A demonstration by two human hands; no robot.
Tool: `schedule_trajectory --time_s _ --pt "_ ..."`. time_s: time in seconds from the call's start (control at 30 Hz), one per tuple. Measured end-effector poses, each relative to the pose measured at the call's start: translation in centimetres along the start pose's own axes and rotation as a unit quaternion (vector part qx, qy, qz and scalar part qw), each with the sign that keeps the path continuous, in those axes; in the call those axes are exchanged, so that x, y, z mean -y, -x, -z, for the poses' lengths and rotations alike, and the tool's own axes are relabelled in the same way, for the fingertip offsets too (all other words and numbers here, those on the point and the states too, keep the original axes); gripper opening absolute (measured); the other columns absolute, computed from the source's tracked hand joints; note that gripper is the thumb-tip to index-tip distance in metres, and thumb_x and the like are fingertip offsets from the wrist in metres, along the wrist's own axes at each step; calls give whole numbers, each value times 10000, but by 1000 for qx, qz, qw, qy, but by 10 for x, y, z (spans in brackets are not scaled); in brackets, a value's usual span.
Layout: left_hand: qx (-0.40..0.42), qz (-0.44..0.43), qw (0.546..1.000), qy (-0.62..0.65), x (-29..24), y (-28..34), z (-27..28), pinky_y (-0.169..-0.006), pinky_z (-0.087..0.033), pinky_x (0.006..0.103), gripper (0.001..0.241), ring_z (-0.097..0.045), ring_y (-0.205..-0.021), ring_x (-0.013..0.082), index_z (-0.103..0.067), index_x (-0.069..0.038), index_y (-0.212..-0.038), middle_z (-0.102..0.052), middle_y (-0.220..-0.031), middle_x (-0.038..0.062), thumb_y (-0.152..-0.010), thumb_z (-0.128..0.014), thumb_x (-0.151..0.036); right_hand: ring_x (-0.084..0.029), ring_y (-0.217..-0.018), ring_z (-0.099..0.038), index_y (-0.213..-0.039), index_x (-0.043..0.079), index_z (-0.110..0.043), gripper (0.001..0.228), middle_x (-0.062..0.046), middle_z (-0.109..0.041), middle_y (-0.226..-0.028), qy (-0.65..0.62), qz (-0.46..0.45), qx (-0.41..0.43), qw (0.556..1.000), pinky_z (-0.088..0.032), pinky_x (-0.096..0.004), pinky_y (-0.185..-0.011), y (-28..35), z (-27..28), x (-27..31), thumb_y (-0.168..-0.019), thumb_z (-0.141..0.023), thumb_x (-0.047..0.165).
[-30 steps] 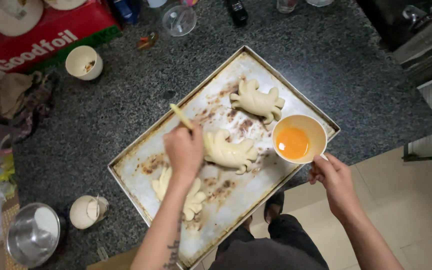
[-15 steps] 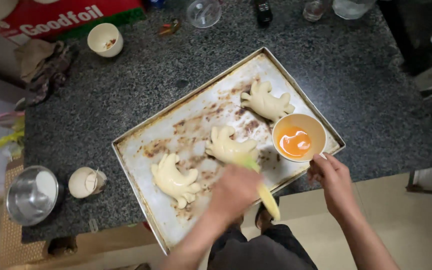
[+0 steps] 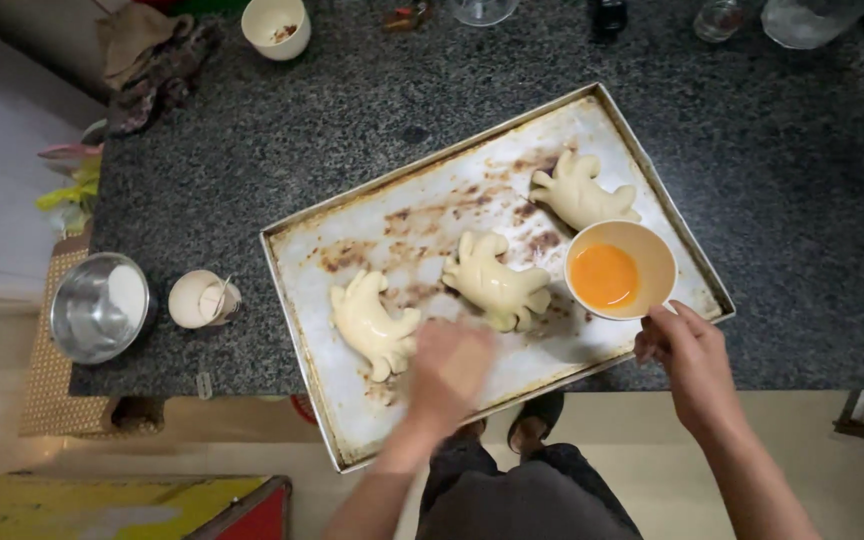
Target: Preparing animal-shaped pastries by applying egg wash with a brush before baking.
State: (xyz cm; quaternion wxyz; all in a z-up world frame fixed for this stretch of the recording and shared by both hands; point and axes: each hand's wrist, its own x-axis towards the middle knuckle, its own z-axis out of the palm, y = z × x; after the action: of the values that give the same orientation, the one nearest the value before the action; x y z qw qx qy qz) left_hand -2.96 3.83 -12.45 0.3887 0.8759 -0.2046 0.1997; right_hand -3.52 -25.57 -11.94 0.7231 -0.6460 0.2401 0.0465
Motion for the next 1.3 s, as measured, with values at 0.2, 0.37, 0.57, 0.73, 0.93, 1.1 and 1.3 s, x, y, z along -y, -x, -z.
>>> schedule_trajectory --time_s 0.2,0.37,0.57,0.73,0.93,1.1,1.3 --pt "-44 115 991 -55 17 -9 1 -743 -491 384 139 -585 -706 238 -679 -48 -878 -662 -785 99 -965 -634 -147 -174 -681 -505 -916 7 -584 245 -72 -508 -736 7 2 7 1000 -433 -309 -653 -2 -1 3 -1072 -523 185" --pt "21 -97 993 -66 7 -19 9 -628 -457 311 300 -406 -505 134 -576 -122 -720 -416 -547 7 -1013 -619 -73 -191 -696 -512 -930 -14 -585 264 -99 -512 -742 50 -25 -28 998 -434 -337 -669 0 -4 15 -1090 -516 185" --pt "3 94 996 2 35 -41 16 -807 -521 377 155 -694 -834 278 -742 -59 -968 -768 -967 72 -829 -688 -102 -192 -691 -502 -900 3 -567 248 -79 -493 -746 -4 -6 5 1000 -423 -328 -662 -10 2 3 -1074 -509 170" --pt "-1 -94 993 -76 12 -74 34 -691 -406 405 57 -479 -638 238 -674 -55 -900 -547 -717 62 -858 -640 -69 -184 -684 -520 -901 6 -582 237 -84 -520 -753 -14 -6 -5 1000 -428 -318 -644 -16 2 6 -1066 -522 164" --pt "177 -76 972 -137 72 -67 -11 -794 -462 436 217 -613 -817 282 -733 -189 -1025 -599 -819 30 -972 -524 -202 -219 -614 -568 -822 47 -558 243 -65 -415 -642 -10 30 -36 999 -458 -301 -651 -14 -11 12 -1048 -575 134" --pt "139 -186 967 -102 52 -84 0 -776 -448 399 211 -590 -792 243 -691 -173 -1075 -522 -815 6 -999 -496 -205 -213 -595 -560 -802 57 -549 254 -89 -462 -619 0 32 -51 998 -443 -305 -640 -14 -5 21 -1039 -587 140" --pt "211 -123 962 -119 76 -88 -16 -782 -460 402 227 -609 -825 266 -703 -177 -1082 -554 -835 18 -878 -604 -166 -216 -607 -570 -836 36 -590 226 -99 -496 -646 0 16 -72 997 -447 -313 -640 -14 8 14 -1030 -612 151"
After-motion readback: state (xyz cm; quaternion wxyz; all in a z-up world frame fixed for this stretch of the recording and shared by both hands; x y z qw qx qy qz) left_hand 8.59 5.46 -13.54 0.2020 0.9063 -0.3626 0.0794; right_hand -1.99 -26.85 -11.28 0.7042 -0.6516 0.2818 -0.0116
